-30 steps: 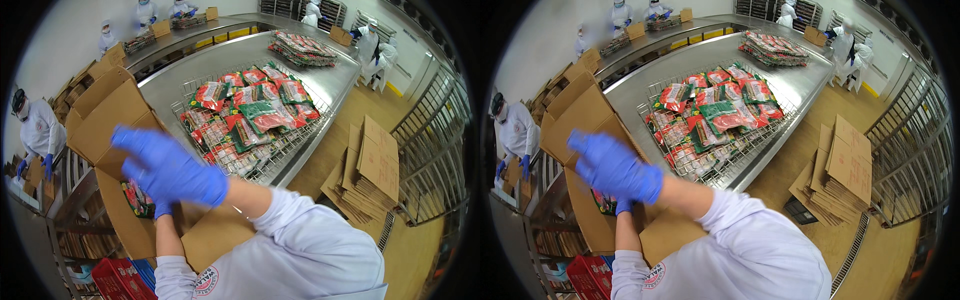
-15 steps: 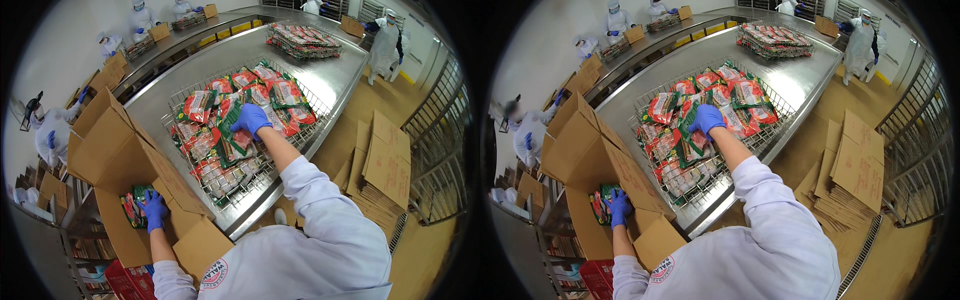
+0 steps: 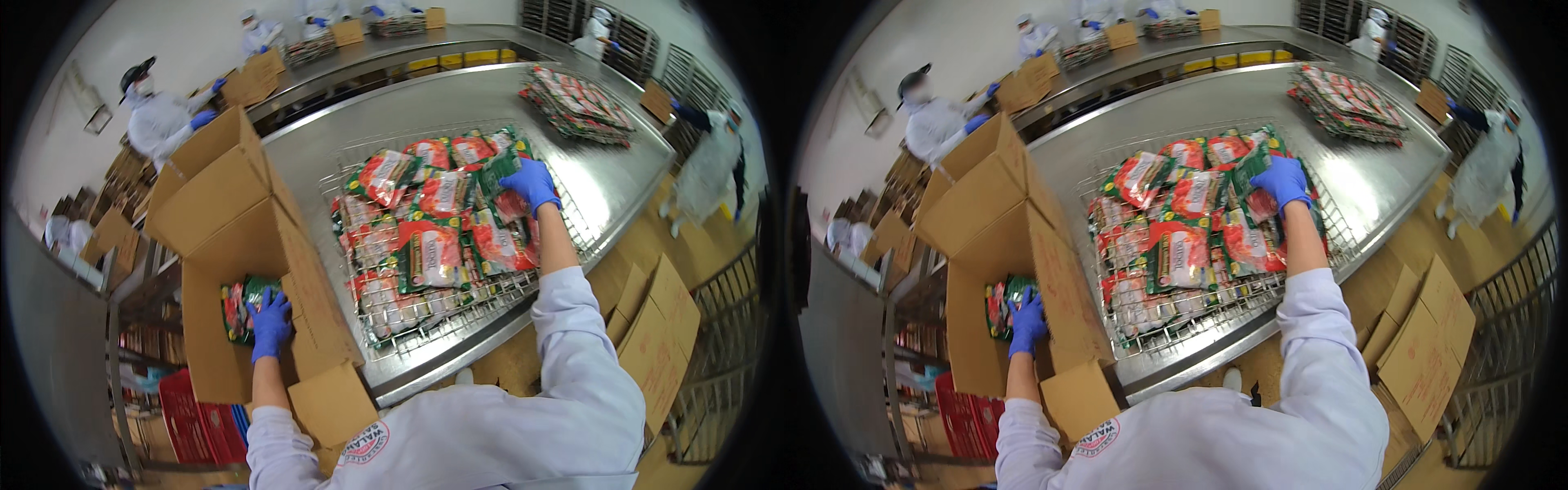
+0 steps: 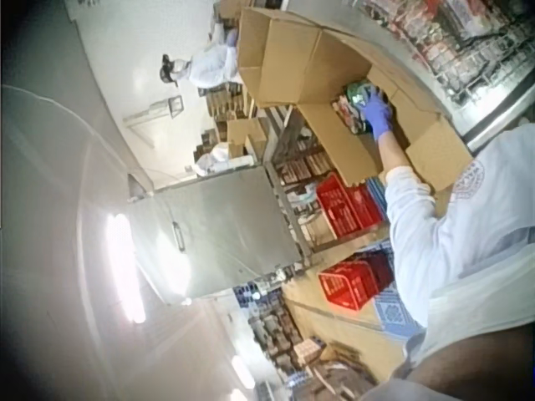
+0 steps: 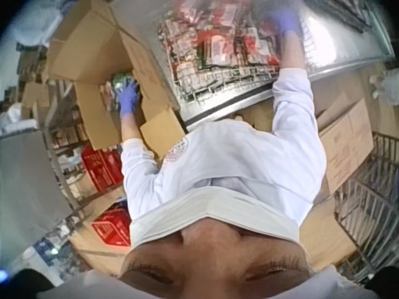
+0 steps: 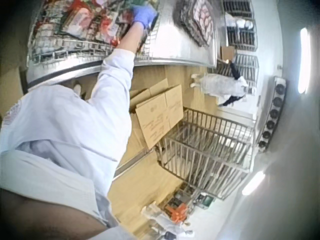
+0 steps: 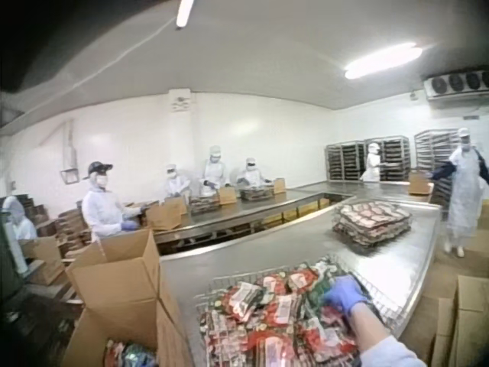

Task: The person repeatedly transfers prepackaged food items from wire baskets into cardboard boxes on a stainless steel conveyor table. They handle the packages by hand, arranging them in rows within the boxes. Other workers in protective gear are visible in the background performing similar tasks.

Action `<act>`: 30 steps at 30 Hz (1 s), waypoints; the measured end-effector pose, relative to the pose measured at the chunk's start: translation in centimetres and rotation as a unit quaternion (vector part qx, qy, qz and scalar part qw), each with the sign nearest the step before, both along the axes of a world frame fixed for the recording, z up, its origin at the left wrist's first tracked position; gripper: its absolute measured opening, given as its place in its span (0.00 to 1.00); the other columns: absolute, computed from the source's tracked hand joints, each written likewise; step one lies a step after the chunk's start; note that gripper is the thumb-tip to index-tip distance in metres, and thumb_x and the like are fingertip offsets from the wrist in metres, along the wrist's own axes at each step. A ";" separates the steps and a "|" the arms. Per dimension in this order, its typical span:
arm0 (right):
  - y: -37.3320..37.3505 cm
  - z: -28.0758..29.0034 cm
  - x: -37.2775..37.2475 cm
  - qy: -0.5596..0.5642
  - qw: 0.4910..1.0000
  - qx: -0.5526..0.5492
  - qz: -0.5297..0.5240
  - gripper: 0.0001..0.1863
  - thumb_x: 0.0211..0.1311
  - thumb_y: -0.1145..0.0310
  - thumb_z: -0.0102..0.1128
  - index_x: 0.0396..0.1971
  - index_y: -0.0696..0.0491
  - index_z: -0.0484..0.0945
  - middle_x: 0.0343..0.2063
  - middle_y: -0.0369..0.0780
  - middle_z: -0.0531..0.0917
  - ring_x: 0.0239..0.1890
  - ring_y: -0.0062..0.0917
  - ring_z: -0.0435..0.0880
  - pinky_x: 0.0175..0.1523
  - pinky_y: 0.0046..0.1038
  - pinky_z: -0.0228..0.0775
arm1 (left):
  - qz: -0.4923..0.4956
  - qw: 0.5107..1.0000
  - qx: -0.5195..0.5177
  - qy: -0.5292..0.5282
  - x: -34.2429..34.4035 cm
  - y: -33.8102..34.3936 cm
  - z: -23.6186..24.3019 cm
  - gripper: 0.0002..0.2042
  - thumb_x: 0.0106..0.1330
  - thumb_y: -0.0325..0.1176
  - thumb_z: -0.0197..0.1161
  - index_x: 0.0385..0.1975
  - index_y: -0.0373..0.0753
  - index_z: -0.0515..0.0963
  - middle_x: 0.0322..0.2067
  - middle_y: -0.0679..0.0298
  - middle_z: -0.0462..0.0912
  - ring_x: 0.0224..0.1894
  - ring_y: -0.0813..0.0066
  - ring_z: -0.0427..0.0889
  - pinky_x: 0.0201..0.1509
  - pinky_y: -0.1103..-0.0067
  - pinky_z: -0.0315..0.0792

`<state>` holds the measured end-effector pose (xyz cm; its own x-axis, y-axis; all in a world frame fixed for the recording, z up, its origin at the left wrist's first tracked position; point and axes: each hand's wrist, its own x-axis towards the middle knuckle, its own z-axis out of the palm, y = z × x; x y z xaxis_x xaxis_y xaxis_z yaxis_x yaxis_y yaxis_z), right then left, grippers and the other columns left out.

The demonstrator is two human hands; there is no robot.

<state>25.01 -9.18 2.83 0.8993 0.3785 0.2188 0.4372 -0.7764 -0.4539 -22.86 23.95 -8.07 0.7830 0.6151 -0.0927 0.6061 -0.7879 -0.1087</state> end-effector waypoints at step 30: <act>33.1 -8.5 -38.4 0.014 0.947 -0.017 0.320 0.13 0.53 0.64 0.49 0.35 0.54 0.76 0.32 0.52 0.77 0.33 0.45 0.79 0.39 0.42 0.72 | -0.126 0.946 -0.256 -0.155 1.5 0.9 -7.4 0.26 0.63 0.46 0.44 0.59 0.40 0.58 0.61 0.56 0.55 0.64 0.61 0.50 0.67 0.72 0.43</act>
<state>-13.42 23.90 -5.66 0.4879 0.8549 0.1765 0.8120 -0.3702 -0.4512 -21.39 24.80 -15.42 0.9369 0.3426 -0.0700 0.3329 -0.8127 0.4782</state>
